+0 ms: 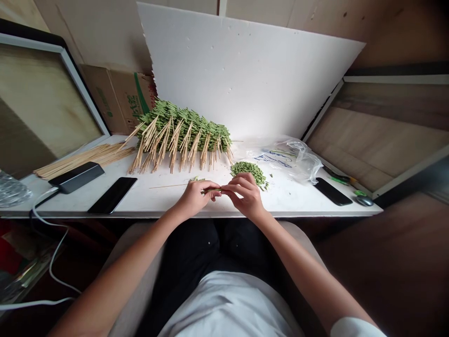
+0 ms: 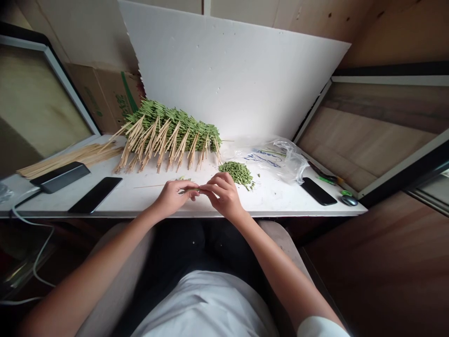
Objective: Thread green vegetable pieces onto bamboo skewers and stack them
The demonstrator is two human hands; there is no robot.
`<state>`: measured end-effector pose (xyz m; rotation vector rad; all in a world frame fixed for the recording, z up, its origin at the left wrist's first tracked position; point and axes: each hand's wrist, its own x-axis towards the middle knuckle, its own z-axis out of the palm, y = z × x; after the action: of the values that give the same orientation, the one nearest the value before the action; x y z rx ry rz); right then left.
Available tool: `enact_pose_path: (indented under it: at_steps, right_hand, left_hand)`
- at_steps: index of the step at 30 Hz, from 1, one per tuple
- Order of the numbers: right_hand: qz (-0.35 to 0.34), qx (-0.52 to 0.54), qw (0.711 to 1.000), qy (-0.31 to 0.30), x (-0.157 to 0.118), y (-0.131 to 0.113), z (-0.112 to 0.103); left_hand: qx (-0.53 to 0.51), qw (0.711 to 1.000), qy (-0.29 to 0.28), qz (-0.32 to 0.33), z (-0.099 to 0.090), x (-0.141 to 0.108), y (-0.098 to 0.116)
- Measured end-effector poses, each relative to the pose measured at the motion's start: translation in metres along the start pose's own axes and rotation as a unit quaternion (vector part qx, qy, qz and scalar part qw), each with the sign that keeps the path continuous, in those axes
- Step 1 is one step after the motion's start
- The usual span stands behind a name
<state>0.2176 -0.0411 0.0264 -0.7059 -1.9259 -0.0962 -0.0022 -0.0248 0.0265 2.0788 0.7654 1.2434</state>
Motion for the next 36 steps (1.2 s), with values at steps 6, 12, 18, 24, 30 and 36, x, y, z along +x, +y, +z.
enact_pose_path:
  at_steps: [6,12,18,24,30,36]
  right_hand:
    - [0.055,0.054,0.996,0.052,-0.004,-0.015,0.008]
    - [0.178,0.187,0.962,0.088,-0.005,-0.018,0.018]
    - [0.309,0.359,0.88,0.039,-0.005,-0.006,0.023]
    - [0.351,0.349,0.867,0.058,-0.005,-0.003,0.024]
    - [0.315,0.193,0.926,0.073,-0.007,0.006,0.024]
    - [0.367,0.198,0.903,0.1,-0.007,0.058,-0.007]
  left_hand:
    - [0.021,0.998,0.003,0.056,0.008,-0.003,0.006]
    - [-0.048,0.998,0.006,0.038,0.01,-0.003,0.01]
    - [-0.052,0.998,0.008,0.038,0.005,0.0,0.001]
    - [-0.049,0.998,0.014,0.02,0.004,0.002,-0.011]
    - [-0.029,0.999,0.04,0.022,0.003,0.001,-0.013]
    - [-0.09,0.992,0.088,-0.016,-0.013,0.006,-0.034]
